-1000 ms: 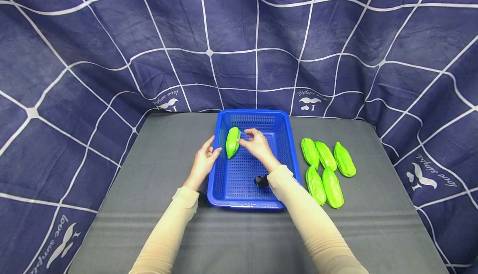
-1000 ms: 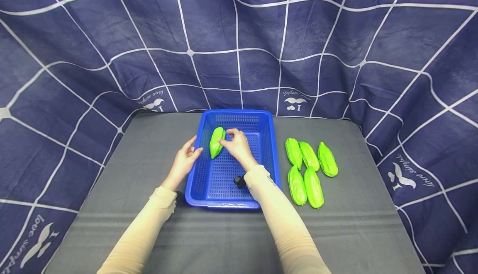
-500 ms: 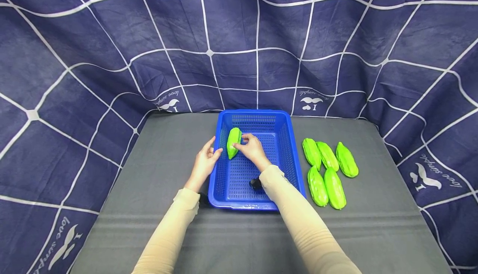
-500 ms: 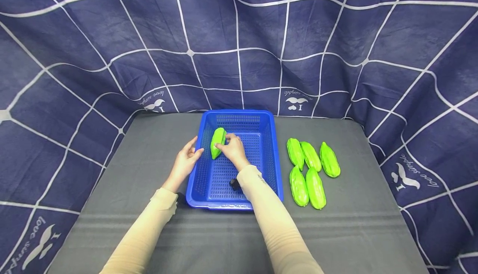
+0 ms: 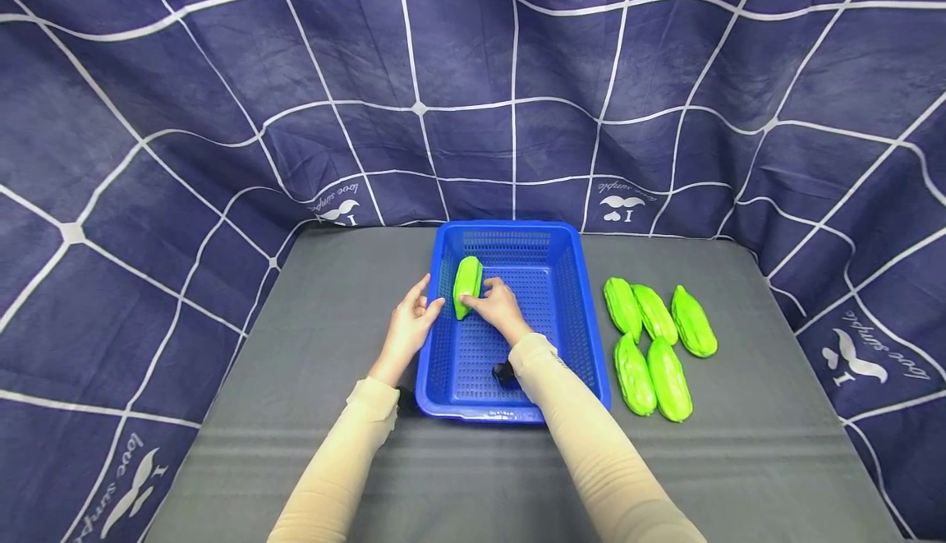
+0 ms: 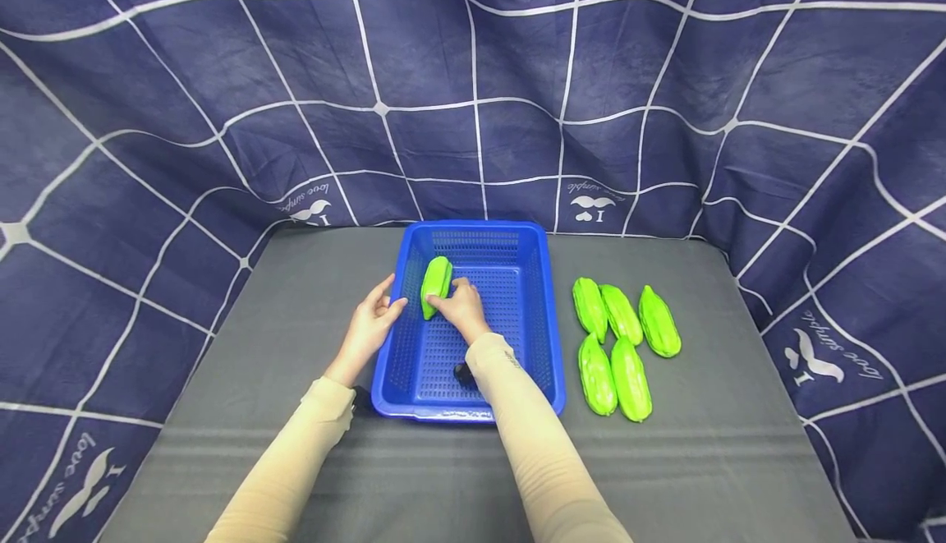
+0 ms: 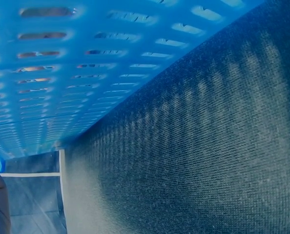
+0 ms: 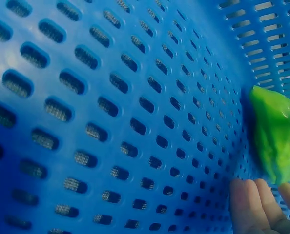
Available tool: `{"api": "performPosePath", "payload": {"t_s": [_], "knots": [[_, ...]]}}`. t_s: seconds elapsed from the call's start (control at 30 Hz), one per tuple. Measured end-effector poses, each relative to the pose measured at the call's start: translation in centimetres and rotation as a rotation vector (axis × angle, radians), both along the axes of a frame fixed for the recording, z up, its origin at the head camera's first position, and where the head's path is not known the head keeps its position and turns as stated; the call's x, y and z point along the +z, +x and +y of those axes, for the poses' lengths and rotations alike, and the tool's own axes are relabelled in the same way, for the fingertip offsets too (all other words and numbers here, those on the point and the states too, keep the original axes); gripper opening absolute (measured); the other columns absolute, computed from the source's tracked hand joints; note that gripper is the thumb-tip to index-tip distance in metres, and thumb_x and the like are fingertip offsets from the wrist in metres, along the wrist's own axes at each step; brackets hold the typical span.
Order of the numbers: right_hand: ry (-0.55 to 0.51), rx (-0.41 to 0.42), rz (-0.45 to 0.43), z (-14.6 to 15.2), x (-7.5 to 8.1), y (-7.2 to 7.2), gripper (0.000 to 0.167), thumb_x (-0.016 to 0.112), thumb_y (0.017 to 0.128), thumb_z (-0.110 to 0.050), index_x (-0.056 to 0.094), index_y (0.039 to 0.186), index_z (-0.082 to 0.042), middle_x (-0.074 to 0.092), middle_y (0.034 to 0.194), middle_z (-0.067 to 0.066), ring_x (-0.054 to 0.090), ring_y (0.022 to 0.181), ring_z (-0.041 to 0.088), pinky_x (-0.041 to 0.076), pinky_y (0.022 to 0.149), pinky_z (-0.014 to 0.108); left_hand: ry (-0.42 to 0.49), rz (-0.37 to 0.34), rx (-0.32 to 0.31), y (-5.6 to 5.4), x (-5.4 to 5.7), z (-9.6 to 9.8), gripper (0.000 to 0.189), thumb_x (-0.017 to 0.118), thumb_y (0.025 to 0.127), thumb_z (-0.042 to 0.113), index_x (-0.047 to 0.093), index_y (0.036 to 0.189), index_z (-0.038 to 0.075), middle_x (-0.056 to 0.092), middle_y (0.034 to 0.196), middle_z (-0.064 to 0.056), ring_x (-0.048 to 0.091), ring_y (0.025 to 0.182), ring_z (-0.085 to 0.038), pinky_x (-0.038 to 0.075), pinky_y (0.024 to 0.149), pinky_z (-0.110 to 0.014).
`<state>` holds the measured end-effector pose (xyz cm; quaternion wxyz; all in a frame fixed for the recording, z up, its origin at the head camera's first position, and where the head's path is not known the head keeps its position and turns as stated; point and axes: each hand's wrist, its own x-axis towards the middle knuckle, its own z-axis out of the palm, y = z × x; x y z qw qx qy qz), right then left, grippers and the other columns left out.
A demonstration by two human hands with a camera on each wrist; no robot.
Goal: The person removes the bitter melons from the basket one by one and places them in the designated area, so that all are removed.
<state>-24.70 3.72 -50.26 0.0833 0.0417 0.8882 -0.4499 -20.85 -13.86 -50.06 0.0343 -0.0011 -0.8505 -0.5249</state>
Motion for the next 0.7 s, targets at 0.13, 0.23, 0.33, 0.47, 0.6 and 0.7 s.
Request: {"api": "performPosePath", "payload": {"t_s": [0.13,0.23,0.33,0.47,0.6,0.7], "knots": [[0.008,-0.005,0.010,-0.12,-0.12,-0.05,0.067,0.073,0.084,-0.035,0.051,0.132,0.007,0.063,0.121,0.026,0.059,0.117,0.038,0.045,0.101,0.046,0.001,0.006,-0.002,-0.02,-0.13,0.07,0.058,0.066,0.095,0.022,0.045,0.147,0.005,0.057,0.082,-0.007,0.048,0.061,-0.006,0.041,0.059,-0.021],[0.006,-0.001,0.028,-0.29,-0.15,-0.06,0.067,0.074,0.084,-0.034,0.052,0.130,0.009,0.064,0.119,0.027,0.060,0.115,0.038,0.045,0.101,0.046,0.012,0.014,0.002,-0.06,-0.18,0.09,0.057,0.066,0.095,0.021,0.046,0.146,0.005,0.059,0.082,-0.008,0.049,0.060,-0.005,0.042,0.058,-0.020],[0.003,0.001,0.047,-0.41,-0.13,-0.11,0.065,0.075,0.083,-0.033,0.054,0.127,0.010,0.064,0.119,0.027,0.060,0.114,0.039,0.045,0.101,0.046,0.014,0.019,0.001,-0.06,-0.12,0.10,0.057,0.066,0.095,0.020,0.046,0.147,0.006,0.056,0.081,-0.006,0.045,0.058,-0.004,0.040,0.056,-0.020],[0.000,0.001,0.059,-0.54,-0.17,-0.15,0.062,0.076,0.082,-0.031,0.057,0.124,0.011,0.063,0.123,0.026,0.059,0.115,0.039,0.045,0.101,0.046,0.018,0.014,-0.002,-0.01,-0.06,0.17,0.056,0.065,0.095,0.020,0.046,0.147,0.007,0.051,0.079,-0.002,0.042,0.057,-0.005,0.038,0.054,-0.020],[0.009,-0.004,0.061,-0.75,-0.29,-0.15,0.060,0.076,0.081,-0.030,0.059,0.121,0.011,0.063,0.124,0.025,0.060,0.115,0.039,0.045,0.100,0.046,0.019,0.016,0.002,0.06,-0.11,0.20,0.056,0.066,0.095,0.020,0.047,0.146,0.006,0.051,0.078,-0.002,0.042,0.057,-0.005,0.038,0.055,-0.019],[0.011,-0.009,0.057,-0.93,-0.32,-0.18,0.060,0.076,0.082,-0.030,0.058,0.122,0.011,0.063,0.124,0.024,0.059,0.115,0.039,0.045,0.101,0.046,0.018,0.022,0.009,0.06,-0.13,0.17,0.055,0.066,0.095,0.020,0.047,0.146,0.007,0.052,0.078,-0.002,0.042,0.058,-0.005,0.037,0.055,-0.019]]}}
